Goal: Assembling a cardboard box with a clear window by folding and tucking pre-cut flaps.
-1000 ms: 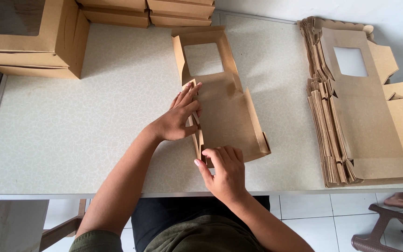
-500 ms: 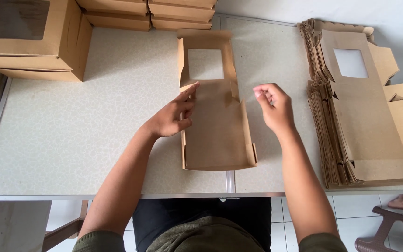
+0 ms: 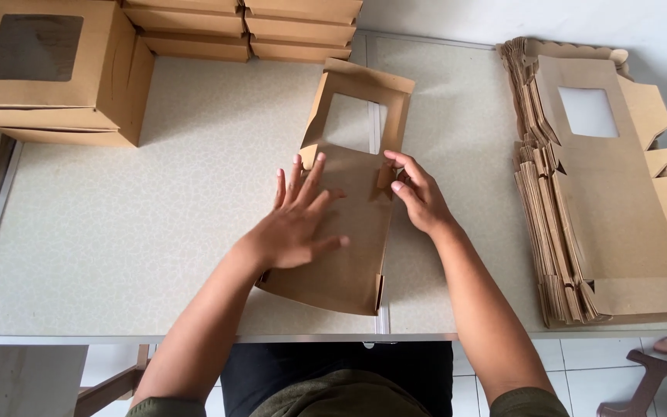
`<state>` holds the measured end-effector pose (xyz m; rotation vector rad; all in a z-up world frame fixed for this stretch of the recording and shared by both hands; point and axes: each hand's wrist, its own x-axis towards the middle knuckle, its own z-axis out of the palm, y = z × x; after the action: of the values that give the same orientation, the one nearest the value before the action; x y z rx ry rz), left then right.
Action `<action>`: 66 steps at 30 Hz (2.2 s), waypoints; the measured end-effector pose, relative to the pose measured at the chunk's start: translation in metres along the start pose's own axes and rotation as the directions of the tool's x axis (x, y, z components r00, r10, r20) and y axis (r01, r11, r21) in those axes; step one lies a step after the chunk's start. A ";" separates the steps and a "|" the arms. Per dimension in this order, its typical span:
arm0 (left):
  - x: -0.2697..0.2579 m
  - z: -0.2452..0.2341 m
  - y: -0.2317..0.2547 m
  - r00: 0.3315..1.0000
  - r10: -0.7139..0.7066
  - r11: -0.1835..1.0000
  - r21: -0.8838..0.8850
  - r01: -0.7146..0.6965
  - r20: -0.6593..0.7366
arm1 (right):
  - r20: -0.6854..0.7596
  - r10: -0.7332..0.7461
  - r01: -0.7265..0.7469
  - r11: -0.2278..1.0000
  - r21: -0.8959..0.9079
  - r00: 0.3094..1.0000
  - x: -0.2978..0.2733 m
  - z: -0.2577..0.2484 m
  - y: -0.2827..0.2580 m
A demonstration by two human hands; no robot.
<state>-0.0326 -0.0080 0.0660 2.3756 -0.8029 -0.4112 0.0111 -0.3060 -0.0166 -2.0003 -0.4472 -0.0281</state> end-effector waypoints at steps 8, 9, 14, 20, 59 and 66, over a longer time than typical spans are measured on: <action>0.013 0.026 -0.019 0.996 0.009 0.907 0.420 0.031 -0.092 | -0.022 -0.044 0.038 0.978 -0.205 0.999 0.004 0.004 0.003; 0.013 0.026 -0.019 0.995 -0.003 0.883 0.467 0.050 -0.101 | -0.035 -0.034 0.025 0.973 -0.231 0.999 0.004 0.003 0.007; 0.016 0.022 -0.036 0.986 0.003 0.861 0.502 0.082 -0.166 | -0.020 0.037 -0.040 0.973 -0.229 0.999 0.004 0.003 0.015; 0.016 0.013 -0.041 0.991 -0.002 0.948 0.316 0.044 -0.134 | 0.058 -0.017 0.018 1.000 -0.023 0.998 0.003 -0.007 0.001; -0.010 0.073 0.046 0.991 -0.120 0.981 -0.146 0.127 0.059 | 0.183 -0.497 0.530 0.787 -0.317 0.848 -0.003 0.012 -0.035; -0.010 0.070 0.043 0.991 -0.122 0.978 -0.160 0.131 0.062 | 0.219 -0.518 0.562 0.743 -0.364 0.827 -0.005 0.013 -0.038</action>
<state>-0.0915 -0.0602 0.0395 2.2769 -0.6173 -0.5712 -0.0086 -0.2811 0.0092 -2.2189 -1.1706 -0.4201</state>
